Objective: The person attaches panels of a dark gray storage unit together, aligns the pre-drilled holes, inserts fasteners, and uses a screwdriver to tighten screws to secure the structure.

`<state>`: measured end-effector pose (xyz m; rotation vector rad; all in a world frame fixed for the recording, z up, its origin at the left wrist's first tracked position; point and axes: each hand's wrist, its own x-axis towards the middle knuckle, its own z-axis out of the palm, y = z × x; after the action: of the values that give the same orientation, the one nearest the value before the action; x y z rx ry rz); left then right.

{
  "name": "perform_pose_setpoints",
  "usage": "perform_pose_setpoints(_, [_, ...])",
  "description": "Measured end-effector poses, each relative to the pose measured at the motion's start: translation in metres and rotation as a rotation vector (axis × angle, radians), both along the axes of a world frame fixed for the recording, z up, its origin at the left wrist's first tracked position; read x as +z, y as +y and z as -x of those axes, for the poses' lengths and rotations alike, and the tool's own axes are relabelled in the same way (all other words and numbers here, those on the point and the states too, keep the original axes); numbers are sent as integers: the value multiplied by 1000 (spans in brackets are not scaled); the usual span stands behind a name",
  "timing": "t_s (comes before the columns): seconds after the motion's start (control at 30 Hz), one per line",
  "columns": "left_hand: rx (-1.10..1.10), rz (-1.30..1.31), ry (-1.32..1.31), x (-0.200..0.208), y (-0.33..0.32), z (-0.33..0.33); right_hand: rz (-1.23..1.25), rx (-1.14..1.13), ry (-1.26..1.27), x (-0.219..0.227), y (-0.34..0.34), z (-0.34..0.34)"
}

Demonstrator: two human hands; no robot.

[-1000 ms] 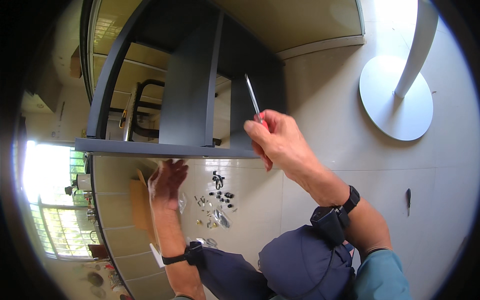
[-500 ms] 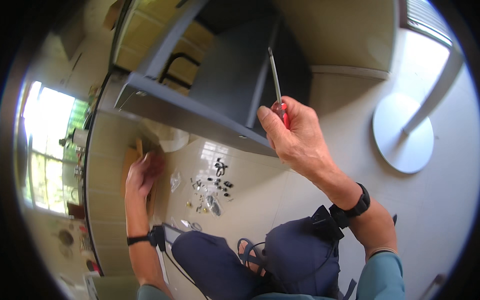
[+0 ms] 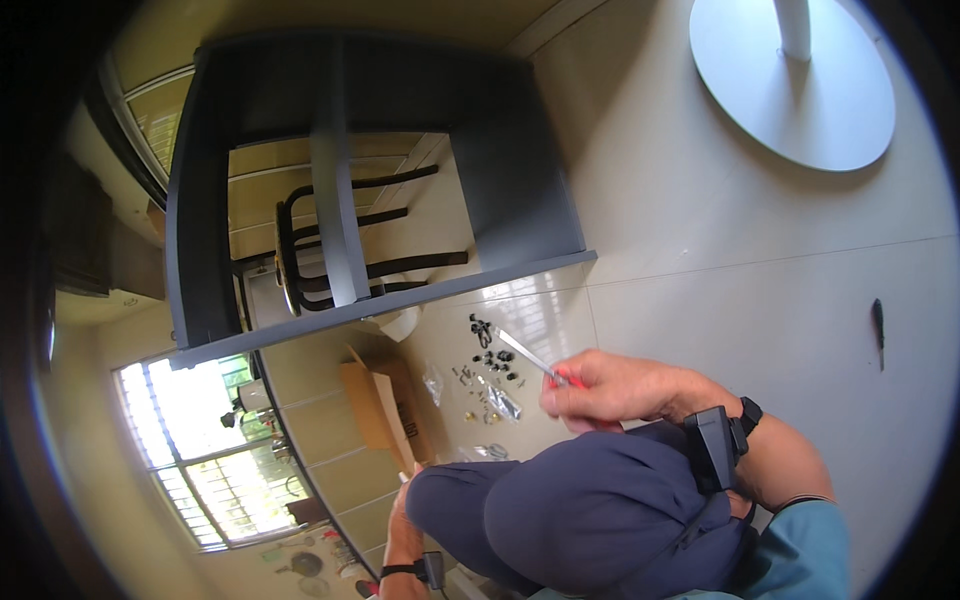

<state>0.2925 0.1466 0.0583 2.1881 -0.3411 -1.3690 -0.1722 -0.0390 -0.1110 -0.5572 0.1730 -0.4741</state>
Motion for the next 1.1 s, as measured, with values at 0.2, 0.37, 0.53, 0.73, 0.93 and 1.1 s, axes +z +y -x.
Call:
perform_pose_setpoints(0.2, [169, 18, 181, 6, -20, 63, 190, 216, 5, -2, -16, -9])
perform_pose_setpoints(0.37, [190, 22, 223, 2, -27, 74, 166, 246, -161, -26, -7, -33])
perform_pose_setpoints(0.53, [187, 32, 224, -1, -33, 77, 165, 256, -177, -27, -6, -34])
perform_pose_setpoints(0.73, [110, 51, 287, -13, -38, 68, 185, 276, -128, -19, -5, -23])
perform_pose_setpoints(0.93, [125, 59, 204, -20, -30, 50, 233, 255, -66, -2, -3, -13])
perform_pose_setpoints(1.1, [194, 117, 23, -25, -22, 44, 215, 267, -54, 8, 0, -11])
